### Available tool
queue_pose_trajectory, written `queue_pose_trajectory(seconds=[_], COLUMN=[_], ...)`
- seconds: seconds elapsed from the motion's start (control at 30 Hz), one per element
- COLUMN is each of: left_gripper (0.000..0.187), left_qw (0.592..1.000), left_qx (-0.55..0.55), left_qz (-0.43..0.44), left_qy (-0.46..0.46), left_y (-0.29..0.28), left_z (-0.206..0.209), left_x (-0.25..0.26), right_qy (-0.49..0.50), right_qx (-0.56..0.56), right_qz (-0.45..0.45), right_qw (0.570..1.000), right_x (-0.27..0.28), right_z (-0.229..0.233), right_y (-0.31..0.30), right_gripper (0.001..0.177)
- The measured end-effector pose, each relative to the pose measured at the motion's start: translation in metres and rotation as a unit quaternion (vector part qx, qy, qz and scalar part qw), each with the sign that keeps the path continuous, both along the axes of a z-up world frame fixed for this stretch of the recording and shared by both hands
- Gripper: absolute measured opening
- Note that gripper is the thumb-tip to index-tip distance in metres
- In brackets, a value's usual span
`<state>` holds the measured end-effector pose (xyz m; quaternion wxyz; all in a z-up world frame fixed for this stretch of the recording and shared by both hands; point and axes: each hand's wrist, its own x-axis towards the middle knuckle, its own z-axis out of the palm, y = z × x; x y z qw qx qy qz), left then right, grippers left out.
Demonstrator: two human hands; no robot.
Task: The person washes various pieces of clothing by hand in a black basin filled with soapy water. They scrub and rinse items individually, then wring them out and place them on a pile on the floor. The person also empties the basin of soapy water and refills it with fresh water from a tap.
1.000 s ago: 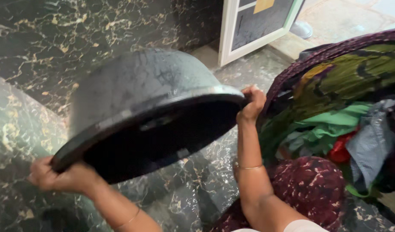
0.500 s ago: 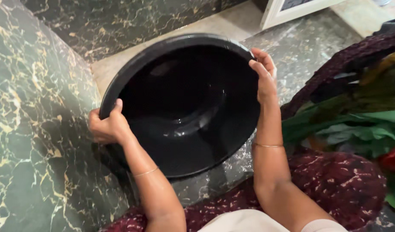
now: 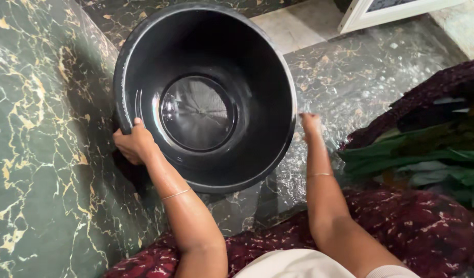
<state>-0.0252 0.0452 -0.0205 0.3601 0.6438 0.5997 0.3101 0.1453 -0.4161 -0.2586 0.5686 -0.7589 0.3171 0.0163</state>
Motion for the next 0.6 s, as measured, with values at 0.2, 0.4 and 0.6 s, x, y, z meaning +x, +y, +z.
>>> queue_pose_trajectory(seconds=[0.2,0.4,0.6], left_gripper=[0.06,0.066,0.096], left_qw=[0.983,0.993,0.99], left_qx=[-0.063,-0.109,-0.04], left_qz=[-0.074,-0.03,0.033], left_qy=[-0.153,0.039,0.133], left_y=[0.033,0.05,0.029], left_z=[-0.054,-0.072,-0.07], left_x=[0.013,0.004,0.012], right_qy=[0.108,0.059,0.002], right_qx=[0.171,0.264,0.142], right_qz=[0.096,0.129,0.177], right_qw=[0.975,0.954,0.974], right_x=[-0.032,-0.032,-0.032], right_z=[0.03,0.084,0.098], right_y=[0.047,0.074,0.102], right_gripper=[0.071,0.08,0.073])
